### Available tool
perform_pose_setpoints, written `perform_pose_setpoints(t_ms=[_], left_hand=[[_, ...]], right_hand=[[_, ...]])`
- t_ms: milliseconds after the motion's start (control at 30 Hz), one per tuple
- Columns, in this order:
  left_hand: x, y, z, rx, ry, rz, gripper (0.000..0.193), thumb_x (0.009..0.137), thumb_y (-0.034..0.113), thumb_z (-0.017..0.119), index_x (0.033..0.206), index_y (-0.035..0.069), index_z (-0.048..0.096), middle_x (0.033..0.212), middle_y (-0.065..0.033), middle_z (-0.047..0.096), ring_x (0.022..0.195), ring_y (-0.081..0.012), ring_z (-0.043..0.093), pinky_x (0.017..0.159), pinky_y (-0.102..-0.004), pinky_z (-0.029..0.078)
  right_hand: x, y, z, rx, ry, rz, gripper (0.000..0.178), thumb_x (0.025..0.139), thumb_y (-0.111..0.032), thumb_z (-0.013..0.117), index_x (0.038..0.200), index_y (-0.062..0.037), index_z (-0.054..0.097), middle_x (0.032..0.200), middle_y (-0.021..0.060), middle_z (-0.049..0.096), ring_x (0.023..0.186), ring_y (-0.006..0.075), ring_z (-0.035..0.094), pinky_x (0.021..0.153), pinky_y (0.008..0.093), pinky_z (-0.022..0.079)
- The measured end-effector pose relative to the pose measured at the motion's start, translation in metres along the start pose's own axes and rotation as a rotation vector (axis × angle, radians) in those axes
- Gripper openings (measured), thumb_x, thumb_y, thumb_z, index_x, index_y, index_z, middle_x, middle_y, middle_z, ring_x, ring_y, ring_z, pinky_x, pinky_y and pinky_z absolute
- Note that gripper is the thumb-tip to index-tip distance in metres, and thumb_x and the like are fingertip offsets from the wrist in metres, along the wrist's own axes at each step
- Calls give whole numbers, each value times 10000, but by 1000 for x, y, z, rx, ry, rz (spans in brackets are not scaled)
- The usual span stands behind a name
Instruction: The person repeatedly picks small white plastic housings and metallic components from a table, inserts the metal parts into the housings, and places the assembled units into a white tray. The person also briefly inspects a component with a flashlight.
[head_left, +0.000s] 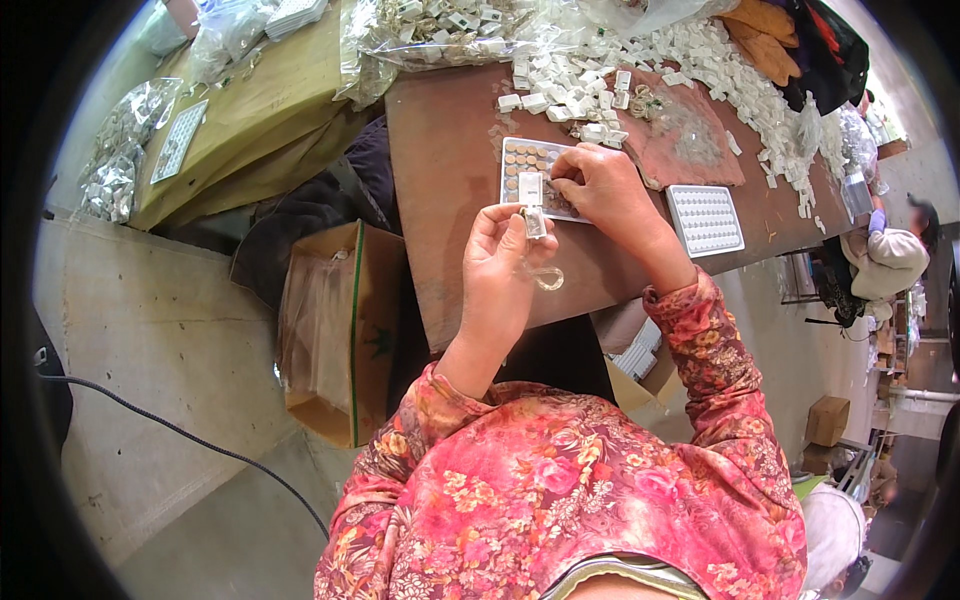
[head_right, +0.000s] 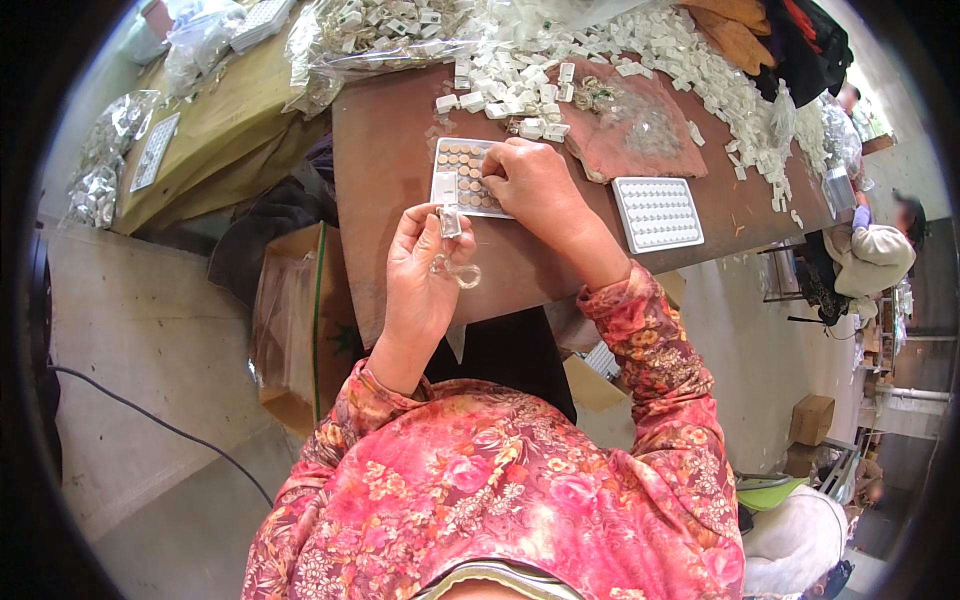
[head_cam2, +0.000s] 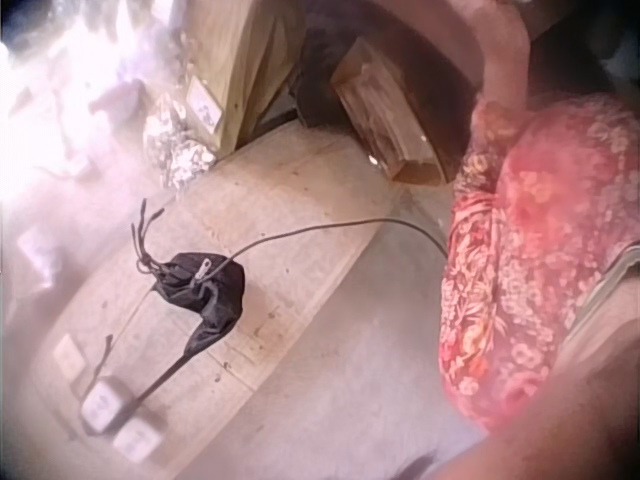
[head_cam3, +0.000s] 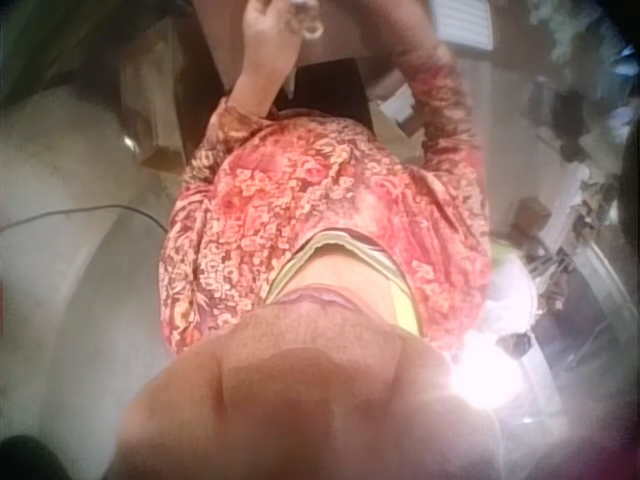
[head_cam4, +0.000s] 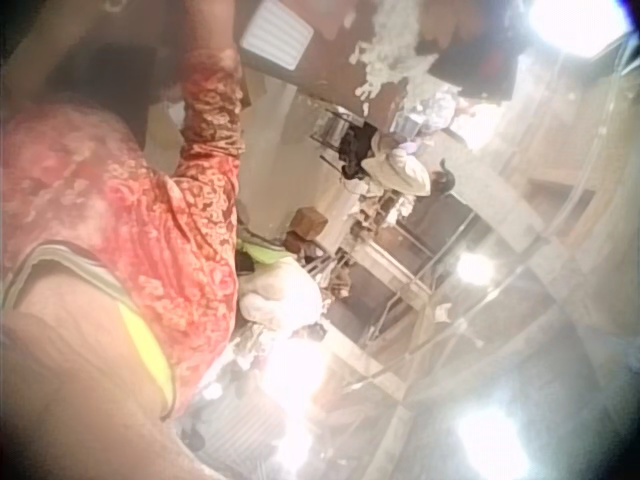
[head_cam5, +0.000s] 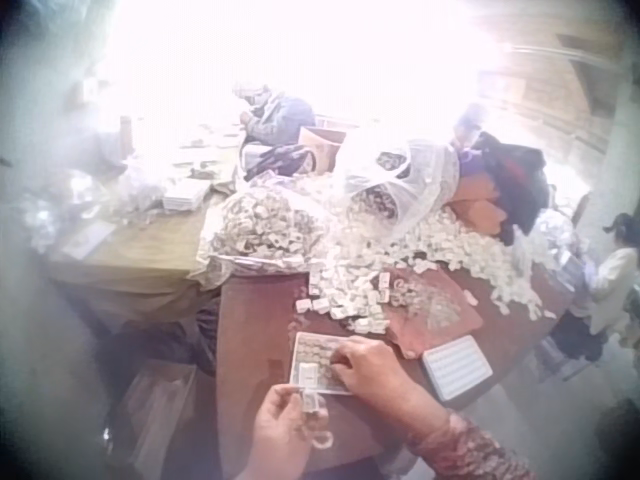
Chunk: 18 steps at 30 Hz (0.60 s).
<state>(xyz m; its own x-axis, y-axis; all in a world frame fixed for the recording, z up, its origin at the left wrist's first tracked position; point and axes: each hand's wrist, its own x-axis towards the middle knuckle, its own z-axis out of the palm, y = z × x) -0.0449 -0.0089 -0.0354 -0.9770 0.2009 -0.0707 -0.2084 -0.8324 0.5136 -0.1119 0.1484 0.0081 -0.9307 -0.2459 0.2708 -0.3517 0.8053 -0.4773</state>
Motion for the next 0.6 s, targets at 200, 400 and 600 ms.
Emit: perform_pose_setpoints(t_ms=[200,400,600], left_hand=[[0,-1,0,-9,-6,21,160,961,139,557,1090,55,513,974,-93,624,822,-152,615,786,-295,500],[0,-2,1,28,-71,40,158,961,109,549,1105,47,527,991,-61,621,886,-128,600,832,-307,500],[-2,-1,2,70,-40,34,157,959,106,552,1103,46,531,1000,-60,623,896,-131,605,835,-308,497]], right_hand=[[-19,-34,-32,257,66,-35,109,752,-7,705,855,-3,670,781,67,643,677,137,621,614,265,500],[-33,-53,-30,151,70,-203,107,776,-72,676,867,-39,630,787,105,631,682,311,632,582,355,515],[-35,-52,-26,93,108,-241,115,778,-76,669,874,-42,616,802,102,618,684,319,628,571,372,511]])
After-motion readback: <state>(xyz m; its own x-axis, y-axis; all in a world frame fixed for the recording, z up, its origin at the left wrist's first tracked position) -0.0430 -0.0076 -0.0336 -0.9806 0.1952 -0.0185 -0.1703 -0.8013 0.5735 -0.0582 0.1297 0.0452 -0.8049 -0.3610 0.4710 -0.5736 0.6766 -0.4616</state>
